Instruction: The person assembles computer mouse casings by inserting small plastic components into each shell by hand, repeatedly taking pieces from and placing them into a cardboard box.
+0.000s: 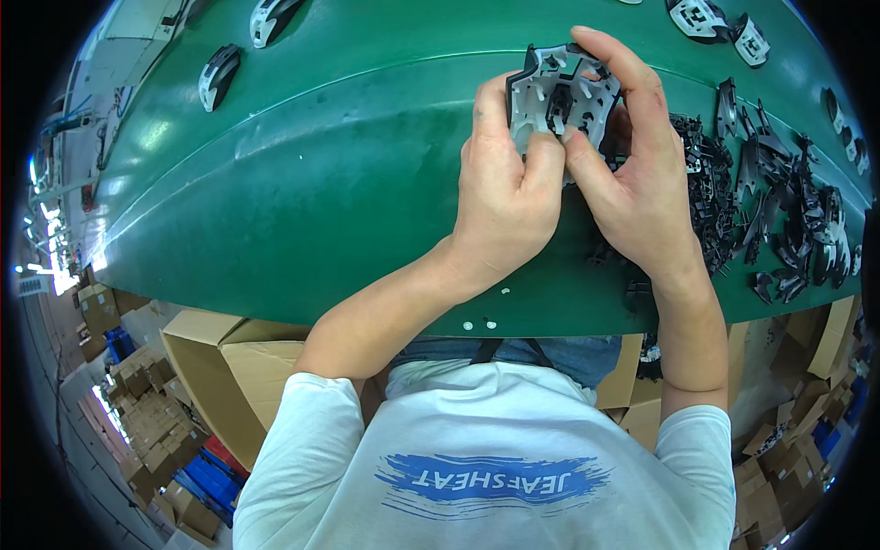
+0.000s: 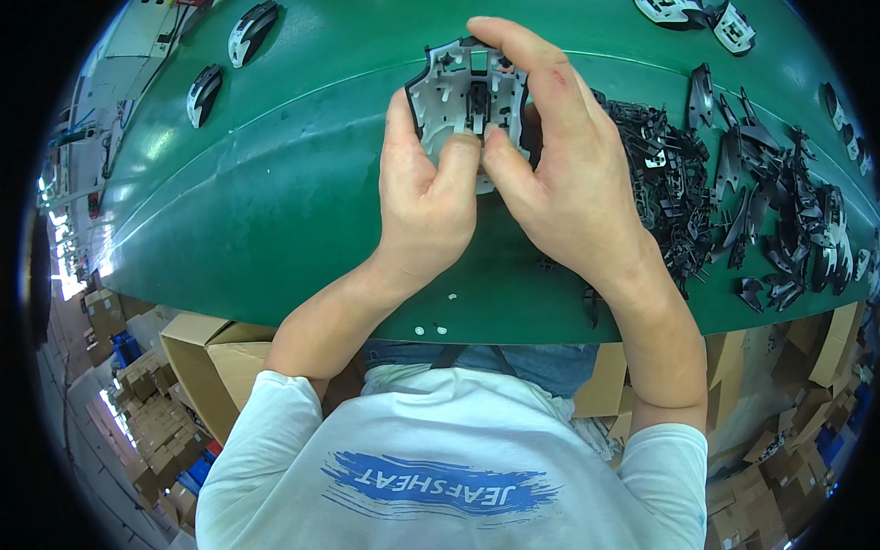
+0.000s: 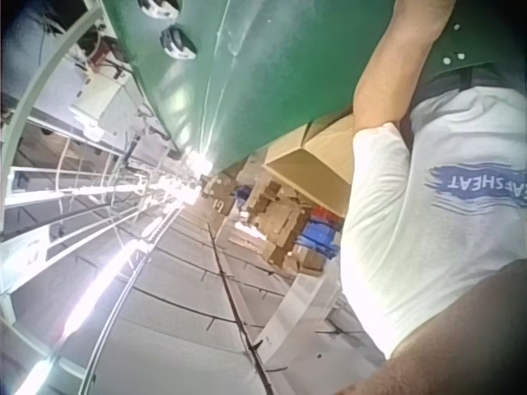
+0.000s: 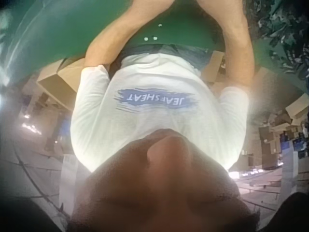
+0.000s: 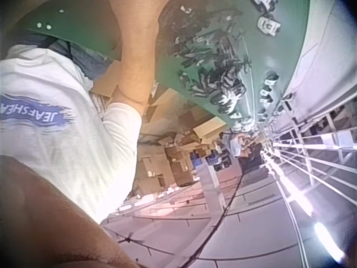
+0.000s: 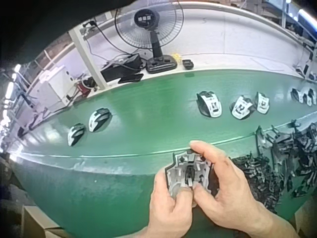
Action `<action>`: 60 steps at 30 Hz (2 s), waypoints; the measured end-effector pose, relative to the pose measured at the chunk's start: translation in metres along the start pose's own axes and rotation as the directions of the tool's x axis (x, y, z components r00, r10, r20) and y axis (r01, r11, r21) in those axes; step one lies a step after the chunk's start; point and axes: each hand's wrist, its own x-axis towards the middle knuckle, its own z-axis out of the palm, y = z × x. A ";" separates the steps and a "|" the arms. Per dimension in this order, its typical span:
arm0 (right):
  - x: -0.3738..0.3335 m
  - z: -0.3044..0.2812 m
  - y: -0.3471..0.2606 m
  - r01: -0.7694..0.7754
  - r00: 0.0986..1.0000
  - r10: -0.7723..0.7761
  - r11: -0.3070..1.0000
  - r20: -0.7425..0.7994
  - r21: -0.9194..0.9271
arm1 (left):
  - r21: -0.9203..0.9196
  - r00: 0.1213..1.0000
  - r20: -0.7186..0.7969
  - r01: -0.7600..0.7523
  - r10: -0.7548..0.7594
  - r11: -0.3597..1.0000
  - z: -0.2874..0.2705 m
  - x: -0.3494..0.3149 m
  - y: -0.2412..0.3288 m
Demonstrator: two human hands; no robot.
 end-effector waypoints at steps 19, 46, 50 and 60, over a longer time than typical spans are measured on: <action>-0.002 -0.034 -0.041 -0.349 0.927 0.159 0.693 0.339 0.631 | -0.104 0.890 0.361 0.336 -0.279 0.936 -0.045 -0.015 0.103; 0.004 -0.043 -0.016 -0.069 0.923 0.139 0.977 0.359 -0.199 | -0.251 0.818 -0.541 0.065 -0.196 0.966 -0.392 -0.287 0.177; -0.014 -0.053 -0.031 0.327 0.829 0.083 0.731 0.554 -0.599 | -0.058 0.291 -0.934 0.454 -0.209 0.889 -0.448 -0.366 0.135; -0.010 -0.030 -0.019 0.002 0.786 0.301 0.871 0.539 -0.491 | 0.121 0.170 -0.967 0.961 -0.187 0.248 -0.488 -0.592 0.045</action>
